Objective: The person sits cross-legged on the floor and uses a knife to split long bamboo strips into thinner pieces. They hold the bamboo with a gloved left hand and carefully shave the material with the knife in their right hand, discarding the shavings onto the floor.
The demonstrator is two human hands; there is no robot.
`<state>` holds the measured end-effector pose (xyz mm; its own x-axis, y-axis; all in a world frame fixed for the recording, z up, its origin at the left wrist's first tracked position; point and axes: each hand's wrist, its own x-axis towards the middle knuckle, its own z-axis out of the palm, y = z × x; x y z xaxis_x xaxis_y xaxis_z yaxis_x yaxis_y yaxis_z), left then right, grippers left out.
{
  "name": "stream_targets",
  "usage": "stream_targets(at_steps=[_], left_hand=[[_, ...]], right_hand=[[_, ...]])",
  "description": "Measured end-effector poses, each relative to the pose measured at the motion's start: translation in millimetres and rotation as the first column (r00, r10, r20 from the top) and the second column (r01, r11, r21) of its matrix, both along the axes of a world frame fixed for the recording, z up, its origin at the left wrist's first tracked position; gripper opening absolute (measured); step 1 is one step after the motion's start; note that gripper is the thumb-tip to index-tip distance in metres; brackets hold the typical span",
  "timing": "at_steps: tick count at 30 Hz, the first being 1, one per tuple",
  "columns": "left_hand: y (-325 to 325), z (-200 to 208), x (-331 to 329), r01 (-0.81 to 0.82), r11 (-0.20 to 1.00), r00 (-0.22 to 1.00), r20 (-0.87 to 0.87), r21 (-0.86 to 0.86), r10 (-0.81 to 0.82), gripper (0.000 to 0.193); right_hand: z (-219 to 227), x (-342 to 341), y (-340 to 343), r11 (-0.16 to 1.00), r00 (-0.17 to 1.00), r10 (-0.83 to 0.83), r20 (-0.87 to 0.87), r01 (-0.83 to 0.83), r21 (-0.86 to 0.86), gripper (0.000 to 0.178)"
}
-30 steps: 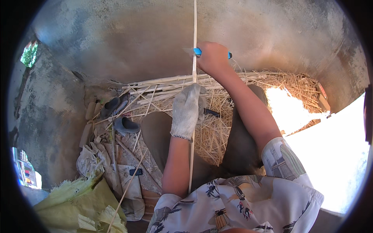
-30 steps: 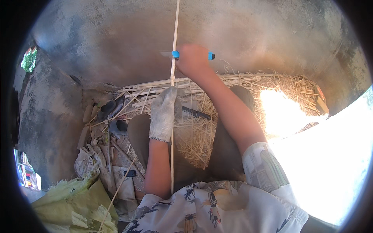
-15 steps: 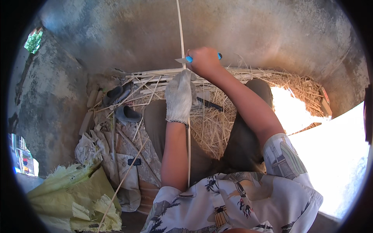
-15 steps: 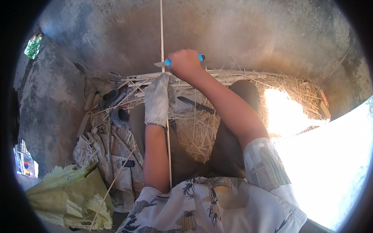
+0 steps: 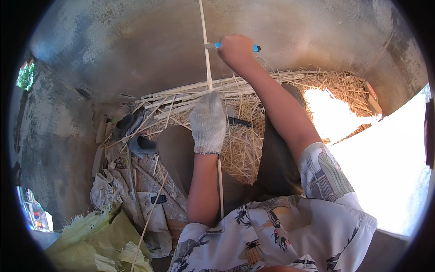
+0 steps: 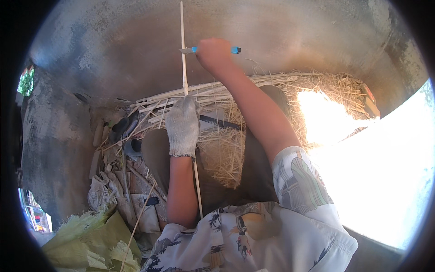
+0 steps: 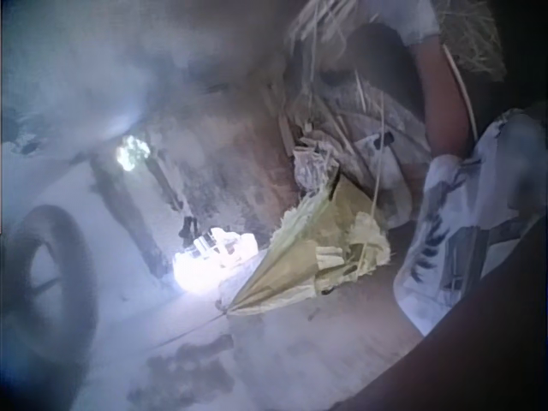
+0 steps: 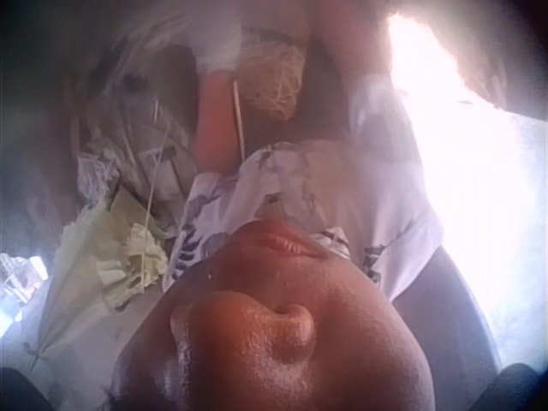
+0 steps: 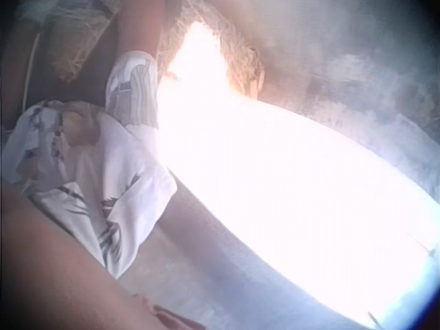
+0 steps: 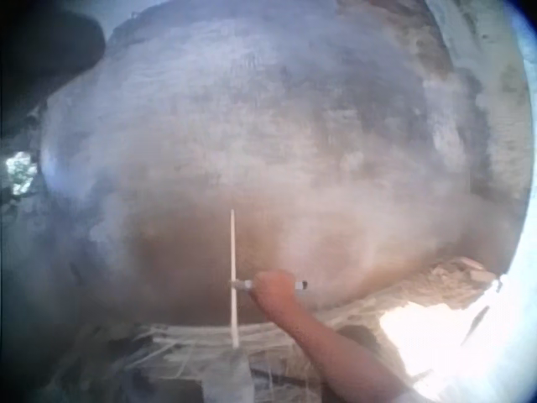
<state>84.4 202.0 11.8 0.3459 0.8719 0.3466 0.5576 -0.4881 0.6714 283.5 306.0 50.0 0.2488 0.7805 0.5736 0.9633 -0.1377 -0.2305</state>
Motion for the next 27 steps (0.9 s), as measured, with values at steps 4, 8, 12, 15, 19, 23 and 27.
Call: stream_targets(at_steps=[4, 8, 12, 15, 19, 23, 27], left_hand=[[-7.6, 6.4, 2.5, -0.001, 0.988, 0.997, 0.077, -0.154, 0.013, 0.025], [-27.6, 24.3, 0.0, -0.028, 0.980, 0.996, -0.084, -0.199, 0.012, 0.025], [-39.7, -6.5, -1.3, 0.032, 0.998, 0.991, -0.134, 0.062, -0.024, 0.029], [-53.4, -10.8, -3.3, 0.012, 1.000, 0.995, -0.101, 0.009, -0.011, 0.041], [-64.1, -9.2, -2.1, 0.080, 0.995, 0.976, -0.198, -0.061, -0.091, 0.031], [-63.2, -17.6, 2.3, 0.135, 0.985, 0.971, -0.184, -0.109, -0.154, 0.028], [-67.9, -22.8, 13.8, 0.138, 0.945, 0.988, -0.027, -0.295, -0.152, 0.025]], right_hand=[[1.4, 7.6, 5.9, 1.000, 1.000, 0.024, 0.011, -0.025, 0.014, 0.014], [13.4, 27.0, 4.7, 0.999, 0.996, -0.025, 0.082, 0.023, 0.030, 0.015], [11.9, 50.9, 5.1, 0.999, 0.979, -0.036, 0.203, 0.033, 0.016, 0.016], [8.4, 68.5, 10.2, 0.996, 0.971, -0.085, 0.223, 0.074, 0.055, 0.016], [1.1, 107.6, 20.3, 0.994, 0.967, -0.105, 0.234, 0.109, -0.003, 0.016], [-5.5, 127.7, 27.3, 0.985, 0.967, -0.166, 0.194, 0.172, -0.015, 0.012], [-10.4, 156.0, 26.8, 0.964, 0.955, -0.227, 0.190, 0.249, -0.097, 0.013]])
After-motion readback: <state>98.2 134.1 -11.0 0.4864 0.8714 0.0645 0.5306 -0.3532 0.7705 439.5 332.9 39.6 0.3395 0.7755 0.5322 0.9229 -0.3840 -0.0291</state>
